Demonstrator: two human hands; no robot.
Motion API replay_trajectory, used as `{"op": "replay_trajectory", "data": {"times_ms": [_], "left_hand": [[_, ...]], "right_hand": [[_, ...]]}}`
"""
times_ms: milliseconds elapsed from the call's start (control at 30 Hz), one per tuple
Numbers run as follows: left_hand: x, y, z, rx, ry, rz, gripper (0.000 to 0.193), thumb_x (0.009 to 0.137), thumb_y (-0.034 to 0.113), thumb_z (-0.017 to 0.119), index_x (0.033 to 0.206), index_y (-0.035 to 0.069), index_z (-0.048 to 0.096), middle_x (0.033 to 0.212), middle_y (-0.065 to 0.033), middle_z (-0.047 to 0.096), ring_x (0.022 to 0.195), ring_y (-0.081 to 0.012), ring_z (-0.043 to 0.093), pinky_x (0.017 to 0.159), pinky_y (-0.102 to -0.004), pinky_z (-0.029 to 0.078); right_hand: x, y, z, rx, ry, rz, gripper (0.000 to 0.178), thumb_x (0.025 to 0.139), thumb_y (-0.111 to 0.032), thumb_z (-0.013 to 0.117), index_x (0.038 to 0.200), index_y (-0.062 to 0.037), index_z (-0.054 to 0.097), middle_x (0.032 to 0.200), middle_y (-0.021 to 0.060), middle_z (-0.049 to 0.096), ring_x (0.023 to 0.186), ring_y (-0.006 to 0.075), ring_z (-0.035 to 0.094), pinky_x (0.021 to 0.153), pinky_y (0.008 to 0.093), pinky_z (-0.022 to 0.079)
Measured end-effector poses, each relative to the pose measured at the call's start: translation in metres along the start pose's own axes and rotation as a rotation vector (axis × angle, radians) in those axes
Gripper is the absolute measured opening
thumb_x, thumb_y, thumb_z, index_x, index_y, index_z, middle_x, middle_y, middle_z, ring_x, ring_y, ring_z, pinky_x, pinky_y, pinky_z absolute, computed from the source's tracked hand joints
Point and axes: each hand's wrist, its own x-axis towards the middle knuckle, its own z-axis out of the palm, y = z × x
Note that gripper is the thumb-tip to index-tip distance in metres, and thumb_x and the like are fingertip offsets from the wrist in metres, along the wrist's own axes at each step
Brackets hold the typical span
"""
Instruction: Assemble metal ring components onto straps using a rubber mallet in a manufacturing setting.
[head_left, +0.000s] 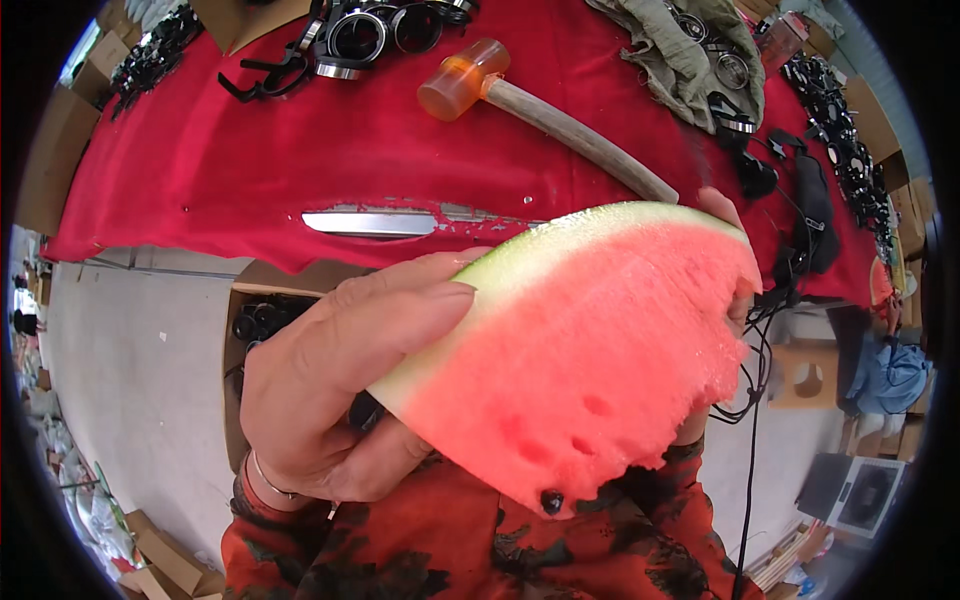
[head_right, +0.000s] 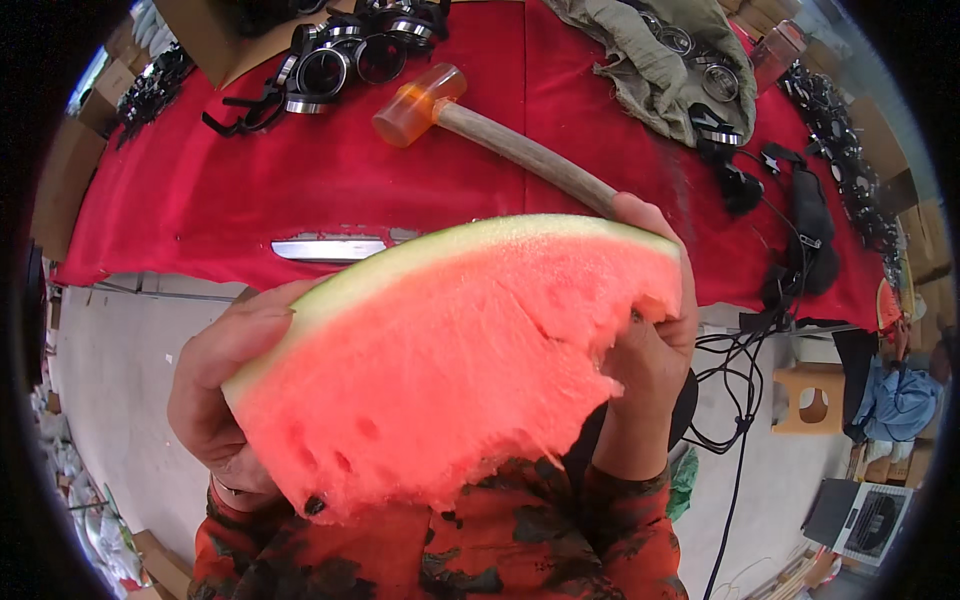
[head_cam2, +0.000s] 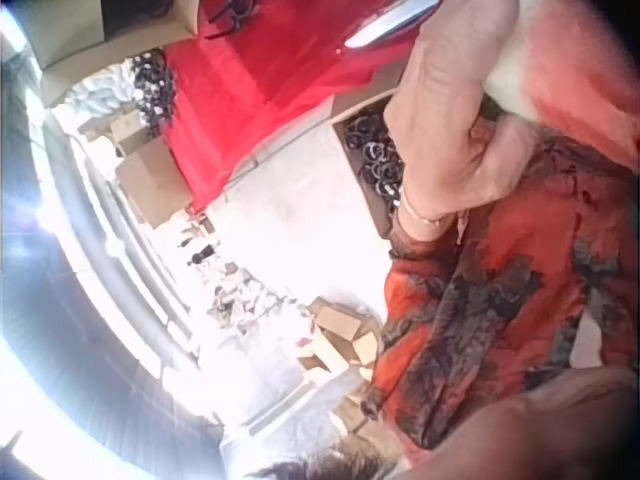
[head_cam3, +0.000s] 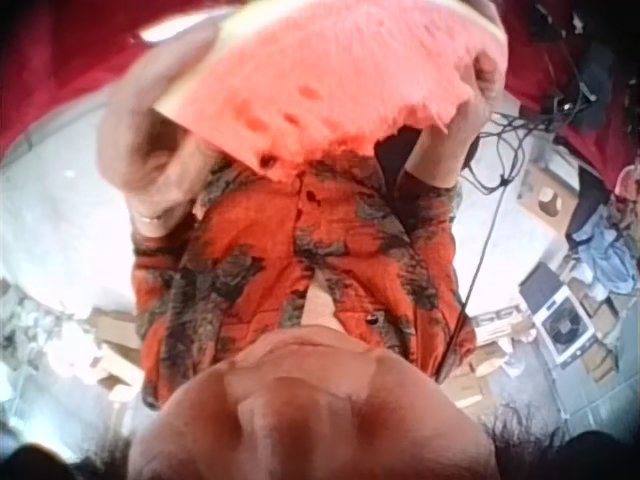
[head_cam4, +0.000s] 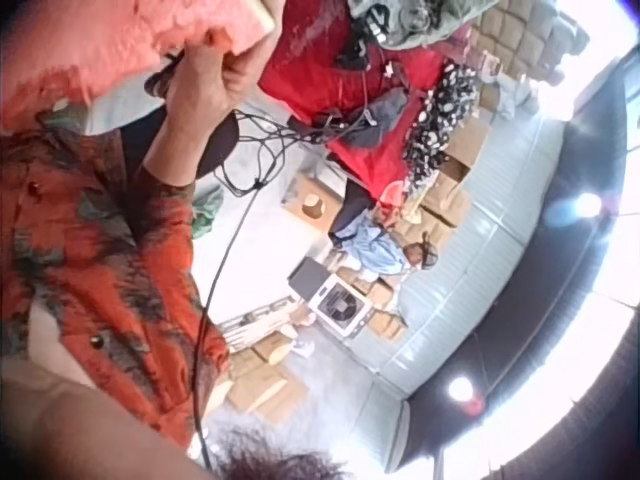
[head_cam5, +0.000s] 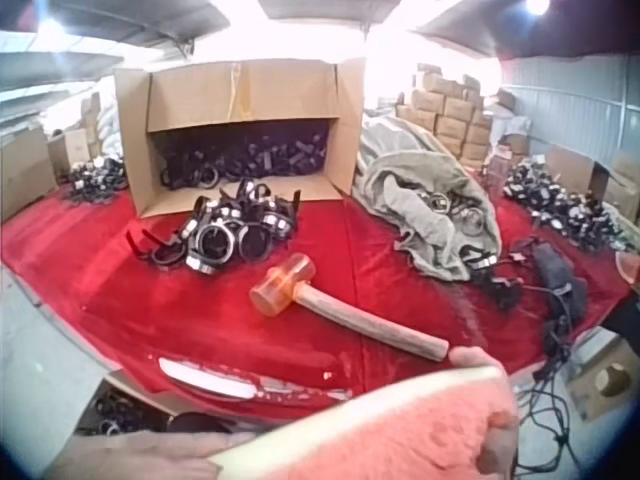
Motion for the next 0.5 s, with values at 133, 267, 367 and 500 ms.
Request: {"op": "replay_trajectory", "data": {"times_ms": [133,267,367,500], "left_hand": [[0.007,-0.004,0.007,-0.050,-0.015,0.013,0.049,0.081,0.028,0.066,0.114,-0.003,0.047,0.106,-0.0318,0.057,0.091,-0.0330,0.061,0.076,-0.0391,0.050],[0.020,0.044,0.000,-0.231,-0.057,-0.069,0.026,0.087,0.014,0.053,0.098,-0.008,0.060,0.102,-0.0332,0.058,0.085,-0.0403,0.064,0.069,-0.0385,0.055],[0.024,0.010,0.016,-0.301,-0.124,0.462,0.035,0.089,0.009,0.045,0.122,-0.001,0.038,0.115,-0.0407,0.045,0.090,-0.0446,0.061,0.068,-0.0382,0.058],[0.027,0.022,0.026,-0.200,0.039,0.391,0.031,0.090,0.007,0.042,0.119,-0.003,0.037,0.108,-0.0414,0.048,0.089,-0.0451,0.061,0.071,-0.0411,0.057]], "right_hand": [[0.001,-0.006,0.014,-0.031,0.158,0.026,0.064,0.079,-0.019,0.068,0.128,0.0075,0.037,0.119,0.0144,0.052,0.096,0.0188,0.060,0.084,0.0318,0.050],[-0.011,-0.016,-0.002,-0.063,0.339,-0.002,0.060,0.087,-0.044,0.051,0.118,0.0068,0.042,0.100,0.0131,0.058,0.078,0.0167,0.059,0.069,0.0327,0.051],[-0.010,-0.032,-0.009,-0.001,0.107,-0.052,0.061,0.086,-0.044,0.053,0.118,0.0067,0.042,0.098,0.0132,0.059,0.077,0.0167,0.060,0.069,0.0321,0.051],[-0.003,-0.031,-0.008,-0.006,0.069,-0.074,0.062,0.084,-0.044,0.056,0.117,0.0067,0.043,0.096,0.0134,0.059,0.077,0.0167,0.060,0.068,0.0314,0.051]]}}
